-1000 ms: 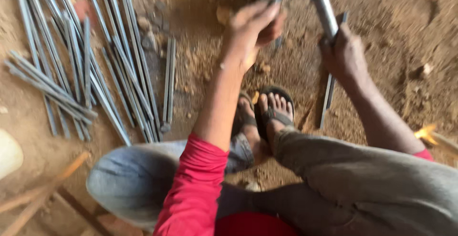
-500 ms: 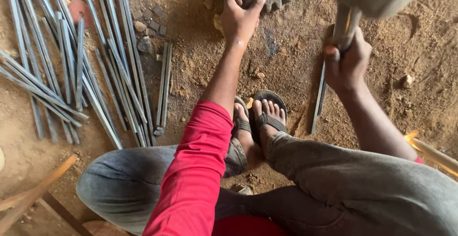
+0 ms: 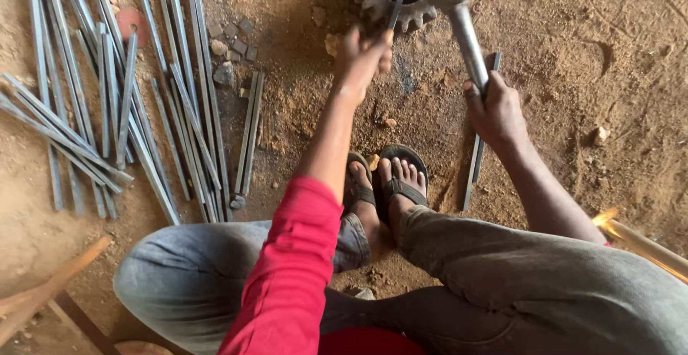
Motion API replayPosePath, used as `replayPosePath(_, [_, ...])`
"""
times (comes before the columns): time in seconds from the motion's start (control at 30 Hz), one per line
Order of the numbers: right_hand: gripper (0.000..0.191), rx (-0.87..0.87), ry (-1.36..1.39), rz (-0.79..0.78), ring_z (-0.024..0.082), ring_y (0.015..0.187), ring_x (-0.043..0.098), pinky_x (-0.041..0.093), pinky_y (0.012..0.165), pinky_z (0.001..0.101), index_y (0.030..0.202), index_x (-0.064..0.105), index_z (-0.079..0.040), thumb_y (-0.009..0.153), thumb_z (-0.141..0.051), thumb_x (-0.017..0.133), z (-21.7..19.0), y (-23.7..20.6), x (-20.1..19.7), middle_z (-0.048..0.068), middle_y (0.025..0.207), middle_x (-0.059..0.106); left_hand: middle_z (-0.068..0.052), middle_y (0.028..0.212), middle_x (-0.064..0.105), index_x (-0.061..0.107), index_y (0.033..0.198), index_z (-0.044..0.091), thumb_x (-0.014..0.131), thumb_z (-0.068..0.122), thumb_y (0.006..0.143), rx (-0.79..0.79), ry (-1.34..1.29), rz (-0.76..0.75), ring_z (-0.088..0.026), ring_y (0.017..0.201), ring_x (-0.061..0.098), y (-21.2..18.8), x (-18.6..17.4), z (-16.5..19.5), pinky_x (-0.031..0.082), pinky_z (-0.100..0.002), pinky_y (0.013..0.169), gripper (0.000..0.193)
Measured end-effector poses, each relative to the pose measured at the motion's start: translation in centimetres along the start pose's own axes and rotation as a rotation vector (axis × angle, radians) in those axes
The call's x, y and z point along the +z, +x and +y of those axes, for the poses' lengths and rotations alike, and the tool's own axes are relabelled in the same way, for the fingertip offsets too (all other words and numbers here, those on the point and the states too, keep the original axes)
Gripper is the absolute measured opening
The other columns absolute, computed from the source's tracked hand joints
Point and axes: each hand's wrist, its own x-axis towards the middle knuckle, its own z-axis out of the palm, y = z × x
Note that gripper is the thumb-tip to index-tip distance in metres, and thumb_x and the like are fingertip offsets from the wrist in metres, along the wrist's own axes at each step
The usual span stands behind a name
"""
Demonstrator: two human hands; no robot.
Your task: The person sits on the ground and repeatedly hammers metal rods into a central hole of a gear-like metal object. They pick up rods from a pile, position them, and strike them with a hammer.
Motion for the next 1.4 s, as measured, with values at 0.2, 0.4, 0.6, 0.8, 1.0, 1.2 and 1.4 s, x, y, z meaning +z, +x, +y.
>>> replayPosePath(0.2, [0.028, 0.009, -0.010, -0.006, 0.020, 0.052, 0.064, 0.054, 0.040, 0.0328, 0.108, 0.056, 0.005, 0.112, -0.022, 0.058, -0.2, 0.1, 0.4, 0.017, 0.073, 0.067, -0.013, 0.086, 0.076, 0.071, 0.101, -0.003, 0.058, 0.015, 0.101, -0.127, -0.420, -0.188, -0.017, 0.067, 0.072, -5.3, -2.1, 1.2, 0.065, -0.029, 0.059, 0.022])
replayPosePath(0.4, [0.024, -0.066, -0.117, 0.054, 0.020, 0.056, 0.066, 0.056, 0.044, 0.0346, 0.105, 0.058, 0.005, 0.108, -0.018, 0.064, -0.3, 0.2, 0.6, 0.016, 0.075, 0.067, -0.016, 0.094, 0.074, 0.066, 0.115, -0.005, 0.067, 0.011, 0.104, -0.142, -0.735, -0.491, -0.020, 0.076, 0.073, -6.3, -1.4, 8.1, 0.065, -0.030, 0.068, 0.019])
replayPosePath(0.6, [0.026, -0.051, -0.039, 0.014, 0.022, 0.054, 0.063, 0.054, 0.043, 0.0364, 0.106, 0.057, 0.004, 0.114, -0.020, 0.060, 0.0, 0.0, 0.9, 0.016, 0.074, 0.064, -0.022, 0.104, 0.076, 0.060, 0.132, 0.004, 0.075, 0.009, 0.092, -0.146, -0.938, -0.650, -0.023, 0.085, 0.078, -6.8, 0.6, 11.0, 0.067, -0.034, 0.077, 0.043])
replayPosePath(0.8, [0.030, -0.150, -0.081, 0.048, 0.020, 0.056, 0.063, 0.054, 0.045, 0.0352, 0.103, 0.056, 0.005, 0.117, -0.020, 0.062, 0.8, -0.2, 1.1, 0.016, 0.074, 0.064, -0.021, 0.100, 0.076, 0.068, 0.113, -0.008, 0.076, 0.008, 0.100, 0.017, -0.939, -0.575, -0.024, 0.087, 0.078, -6.3, 1.9, 9.5, 0.067, -0.036, 0.082, 0.022])
replayPosePath(1.0, [0.030, -0.113, -0.072, 0.019, 0.018, 0.051, 0.061, 0.054, 0.040, 0.0330, 0.104, 0.056, 0.006, 0.120, -0.020, 0.057, 1.3, 0.0, 1.2, 0.016, 0.073, 0.063, -0.017, 0.092, 0.077, 0.072, 0.103, -0.005, 0.077, 0.010, 0.098, 0.072, -0.969, -0.510, -0.021, 0.084, 0.078, -6.2, 2.7, 8.3, 0.067, -0.034, 0.080, 0.017])
replayPosePath(1.2, [0.029, -0.214, -0.040, 0.048, 0.017, 0.056, 0.062, 0.054, 0.044, 0.0320, 0.106, 0.057, 0.006, 0.120, -0.019, 0.058, 1.2, -0.1, 1.2, 0.017, 0.074, 0.065, -0.016, 0.090, 0.074, 0.071, 0.102, -0.004, 0.077, 0.010, 0.096, 0.027, -0.981, -0.522, -0.020, 0.078, 0.075, -6.2, 2.2, 7.6, 0.066, -0.032, 0.075, 0.017])
replayPosePath(1.4, [0.028, 0.001, 0.017, 0.002, 0.017, 0.047, 0.059, 0.050, 0.034, 0.0337, 0.103, 0.057, 0.003, 0.113, -0.023, 0.056, 0.3, 0.2, 0.6, 0.014, 0.072, 0.063, -0.006, 0.078, 0.065, 0.067, 0.100, -0.002, 0.070, 0.017, 0.101, -0.243, -0.304, -0.219, -0.013, 0.061, 0.062, -8.7, 0.3, 3.6, 0.060, -0.028, 0.056, 0.020])
